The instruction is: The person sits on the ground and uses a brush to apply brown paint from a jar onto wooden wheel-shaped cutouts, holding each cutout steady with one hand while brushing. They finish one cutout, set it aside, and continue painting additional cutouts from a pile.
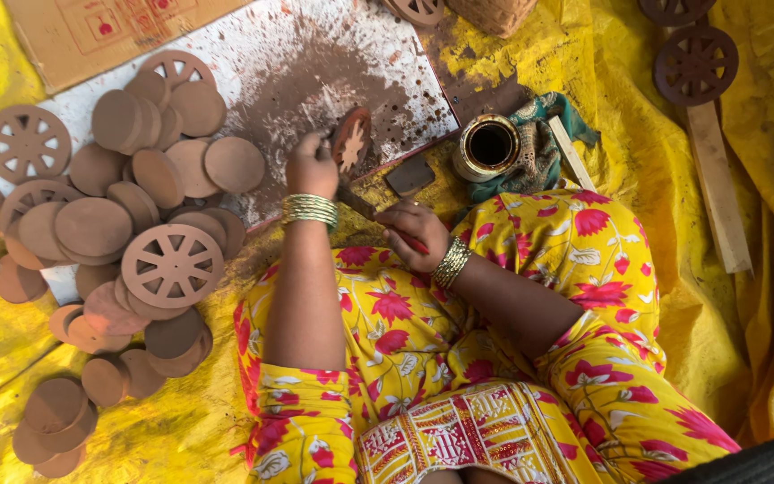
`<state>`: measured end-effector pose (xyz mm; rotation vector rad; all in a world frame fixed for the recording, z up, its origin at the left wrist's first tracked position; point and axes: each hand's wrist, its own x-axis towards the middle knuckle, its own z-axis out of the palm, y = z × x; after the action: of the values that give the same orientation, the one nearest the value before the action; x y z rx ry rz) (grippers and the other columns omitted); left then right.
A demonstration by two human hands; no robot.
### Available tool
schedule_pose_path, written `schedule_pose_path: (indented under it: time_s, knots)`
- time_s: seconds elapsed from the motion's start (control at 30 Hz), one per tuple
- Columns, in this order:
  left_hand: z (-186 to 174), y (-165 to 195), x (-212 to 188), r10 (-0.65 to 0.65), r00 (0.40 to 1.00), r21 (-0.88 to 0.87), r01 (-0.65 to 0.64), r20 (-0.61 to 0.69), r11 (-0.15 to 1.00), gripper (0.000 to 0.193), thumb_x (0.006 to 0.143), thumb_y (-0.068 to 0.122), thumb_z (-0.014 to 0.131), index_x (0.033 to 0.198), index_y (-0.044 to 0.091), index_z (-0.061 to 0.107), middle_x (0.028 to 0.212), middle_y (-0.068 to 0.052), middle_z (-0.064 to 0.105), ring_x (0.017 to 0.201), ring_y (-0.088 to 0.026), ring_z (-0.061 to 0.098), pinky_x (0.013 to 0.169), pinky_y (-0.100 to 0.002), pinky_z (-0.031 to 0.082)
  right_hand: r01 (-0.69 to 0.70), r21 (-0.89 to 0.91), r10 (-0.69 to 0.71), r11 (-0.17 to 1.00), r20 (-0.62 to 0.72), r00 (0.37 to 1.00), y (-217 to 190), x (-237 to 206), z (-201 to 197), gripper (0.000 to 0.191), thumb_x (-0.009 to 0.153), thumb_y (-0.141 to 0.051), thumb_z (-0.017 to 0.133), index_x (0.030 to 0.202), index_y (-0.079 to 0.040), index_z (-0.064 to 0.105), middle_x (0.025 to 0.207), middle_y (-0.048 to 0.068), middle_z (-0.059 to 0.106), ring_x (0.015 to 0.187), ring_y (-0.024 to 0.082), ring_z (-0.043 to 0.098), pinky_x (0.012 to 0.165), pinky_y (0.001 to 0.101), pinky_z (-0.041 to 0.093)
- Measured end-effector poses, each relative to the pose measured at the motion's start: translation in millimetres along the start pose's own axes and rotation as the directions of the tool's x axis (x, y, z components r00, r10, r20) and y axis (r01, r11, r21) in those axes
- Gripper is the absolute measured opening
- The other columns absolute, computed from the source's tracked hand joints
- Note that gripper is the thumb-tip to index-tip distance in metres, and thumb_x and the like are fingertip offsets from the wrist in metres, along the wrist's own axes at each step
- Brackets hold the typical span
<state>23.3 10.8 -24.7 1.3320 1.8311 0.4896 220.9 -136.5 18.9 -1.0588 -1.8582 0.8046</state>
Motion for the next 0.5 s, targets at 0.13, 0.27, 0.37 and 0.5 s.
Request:
schedule_pose_path:
  time_s: [0.13, 0.27, 0.37, 0.5]
  knots:
    - [0, 6, -2, 0.362, 0.908, 0.153, -0.335, -0.212, 0.93, 0.018, 0.099, 0.016, 0.064, 0.111, 0.006, 0.074, 0.097, -0.02, 0.075, 0.086, -0.036, 0.071, 0.072, -0.046, 0.055, -0.129, 0.067, 0.139, 0.989, -0.184, 0.973, 12, -1, -1, 0.024, 0.096, -0.011, 0.061, 0.116, -0.002, 0.071, 0.11, 0.015, 0.075, 0.101, 0.028, 0.073, 0.093, 0.0401, 0.057]
    - [3, 11, -4, 0.245, 0.963, -0.06, -0.253, -0.107, 0.966, 0.027, 0.098, 0.019, 0.057, 0.12, 0.011, 0.07, 0.095, -0.016, 0.076, 0.083, -0.03, 0.075, 0.071, -0.044, 0.057, -0.244, 0.329, 0.352, 0.912, -0.325, 0.878, 25, 9, 8, 0.03, 0.102, -0.015, 0.062, 0.129, -0.001, 0.065, 0.122, 0.015, 0.071, 0.111, 0.024, 0.068, 0.097, 0.0359, 0.054]
    - [5, 13, -3, 0.132, 0.991, -0.168, -0.131, -0.006, 0.977, 0.028, 0.1, 0.023, 0.056, 0.122, 0.014, 0.071, 0.097, -0.015, 0.077, 0.086, -0.029, 0.077, 0.074, -0.043, 0.056, -0.287, 0.258, 0.356, 0.923, -0.286, 0.889, 27, 9, 8, 0.033, 0.102, -0.016, 0.064, 0.13, 0.0, 0.066, 0.116, 0.015, 0.071, 0.106, 0.023, 0.069, 0.093, 0.0347, 0.054]
    - [7, 8, 3, 0.213, 0.971, -0.121, -0.226, -0.111, 0.967, 0.027, 0.096, 0.024, 0.065, 0.117, 0.012, 0.074, 0.107, -0.015, 0.076, 0.096, -0.029, 0.075, 0.082, -0.041, 0.057, -0.287, 0.201, 0.319, 0.937, -0.151, 0.936, 24, 7, -11, 0.032, 0.102, -0.018, 0.064, 0.129, -0.002, 0.067, 0.108, 0.013, 0.073, 0.099, 0.021, 0.071, 0.088, 0.0325, 0.055]
